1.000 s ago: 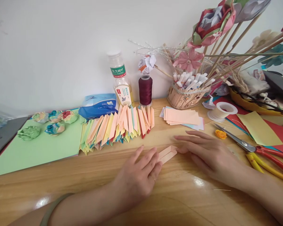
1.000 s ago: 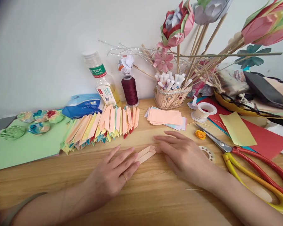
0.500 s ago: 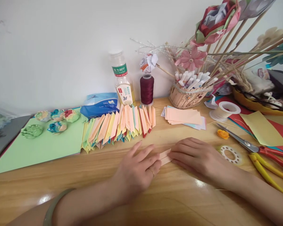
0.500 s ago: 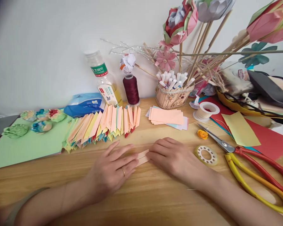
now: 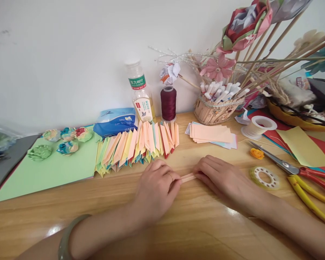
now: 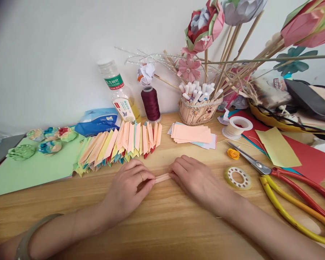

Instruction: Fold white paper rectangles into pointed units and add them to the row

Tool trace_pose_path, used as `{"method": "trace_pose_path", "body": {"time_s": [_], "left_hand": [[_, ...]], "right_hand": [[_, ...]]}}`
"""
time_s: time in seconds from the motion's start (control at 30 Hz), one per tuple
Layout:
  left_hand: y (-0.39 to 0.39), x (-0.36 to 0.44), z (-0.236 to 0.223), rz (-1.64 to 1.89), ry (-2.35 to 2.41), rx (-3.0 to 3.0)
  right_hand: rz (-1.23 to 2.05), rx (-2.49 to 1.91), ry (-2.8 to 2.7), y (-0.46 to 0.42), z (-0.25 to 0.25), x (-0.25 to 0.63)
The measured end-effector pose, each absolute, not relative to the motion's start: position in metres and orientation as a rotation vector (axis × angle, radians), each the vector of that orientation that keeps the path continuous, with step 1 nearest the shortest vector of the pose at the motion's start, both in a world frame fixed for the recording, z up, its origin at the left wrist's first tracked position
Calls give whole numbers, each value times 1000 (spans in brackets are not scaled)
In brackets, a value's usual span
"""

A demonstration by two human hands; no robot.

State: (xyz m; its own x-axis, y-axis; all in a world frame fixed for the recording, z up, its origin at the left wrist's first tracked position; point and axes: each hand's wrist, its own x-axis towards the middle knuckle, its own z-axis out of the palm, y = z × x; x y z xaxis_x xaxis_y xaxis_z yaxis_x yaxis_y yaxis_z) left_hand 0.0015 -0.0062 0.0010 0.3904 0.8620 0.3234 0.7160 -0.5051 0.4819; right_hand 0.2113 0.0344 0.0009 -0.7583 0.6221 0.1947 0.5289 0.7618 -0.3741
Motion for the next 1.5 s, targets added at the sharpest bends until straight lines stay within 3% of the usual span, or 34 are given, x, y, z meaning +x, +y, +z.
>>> {"method": "trace_pose_path", "body": {"time_s": [0.43,0.83,1.33,1.5], "left_hand": [[-7,2,5,501,1557,2280],[-5,-1,3,659,1422,2256],[-12,2,-1,1043,1075,2292],[-17,-1,6,962,995,2286]], "right_hand": [[326,-1134,-2645,38,-1,203],[163,-842,-2645,37,-3,210],[299,-662,-2627,19,8,210],[393,-615,-2619,23,16,220]]}}
